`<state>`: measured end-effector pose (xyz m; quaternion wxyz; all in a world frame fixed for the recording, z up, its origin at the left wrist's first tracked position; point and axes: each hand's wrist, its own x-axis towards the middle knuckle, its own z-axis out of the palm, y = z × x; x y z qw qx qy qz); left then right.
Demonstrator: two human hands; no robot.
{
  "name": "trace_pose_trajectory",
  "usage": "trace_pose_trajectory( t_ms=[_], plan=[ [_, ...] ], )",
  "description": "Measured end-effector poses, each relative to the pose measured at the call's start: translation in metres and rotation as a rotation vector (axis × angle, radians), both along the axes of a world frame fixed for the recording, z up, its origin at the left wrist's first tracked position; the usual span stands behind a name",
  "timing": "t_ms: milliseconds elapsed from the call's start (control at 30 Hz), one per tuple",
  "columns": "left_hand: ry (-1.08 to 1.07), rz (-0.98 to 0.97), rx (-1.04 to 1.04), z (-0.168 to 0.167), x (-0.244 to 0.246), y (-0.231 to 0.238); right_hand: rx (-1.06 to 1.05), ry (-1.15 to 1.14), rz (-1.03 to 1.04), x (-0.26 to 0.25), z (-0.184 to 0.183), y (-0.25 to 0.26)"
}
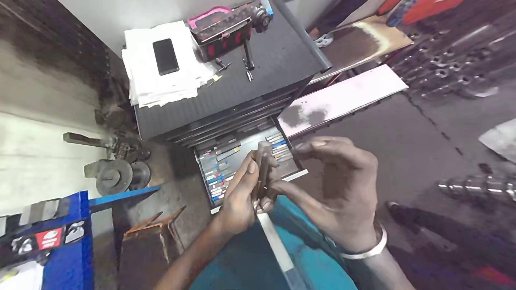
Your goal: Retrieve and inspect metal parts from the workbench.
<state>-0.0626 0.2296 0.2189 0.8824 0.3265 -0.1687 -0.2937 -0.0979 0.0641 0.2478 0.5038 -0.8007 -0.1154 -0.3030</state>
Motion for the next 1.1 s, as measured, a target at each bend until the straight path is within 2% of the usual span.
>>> trace_pose_trajectory(
  t_ms=[133,233,333,400,500,567,700,867,1000,1067,1100],
  plan=[
    [0.282,-0.064,-0.122,-0.004,0.005,-0.003,-0.031,0.054,0.052,-0.001,-0.001,-0.021],
    [0.388,0.015,-0.107,-0.009,0.01,-0.003,-0.149,0.245,0.277,-0.011,-0.001,-0.036],
    [0.405,0.099,-0.061,-0.014,0.012,-0.003,-0.212,0.421,0.471,-0.019,-0.001,-0.038],
    [0.41,0.104,-0.022,-0.016,0.01,-0.004,-0.148,0.388,0.445,-0.018,-0.004,-0.029],
    [0.354,-0.032,0.027,-0.019,0.003,-0.007,-0.071,0.313,0.295,-0.006,-0.014,-0.024],
    [0.262,-0.104,0.138,-0.021,-0.004,-0.009,-0.029,0.342,0.192,0.005,-0.022,-0.029],
    [0.105,-0.168,0.252,-0.032,-0.008,-0.01,0.173,0.481,0.258,0.011,-0.041,-0.042],
    [0.002,-0.368,0.416,-0.067,0.003,-0.002,0.504,0.687,0.379,-0.006,-0.078,-0.051],
    [0.058,-0.554,0.562,-0.104,0.005,-0.005,0.68,0.788,0.285,-0.027,-0.129,-0.051],
    [-0.001,-0.599,0.656,-0.13,0.009,-0.014,0.662,0.857,0.192,-0.033,-0.157,-0.056],
    [-0.049,-0.609,0.733,-0.145,0.013,-0.02,0.586,0.916,0.131,-0.035,-0.17,-0.062]
  ],
)
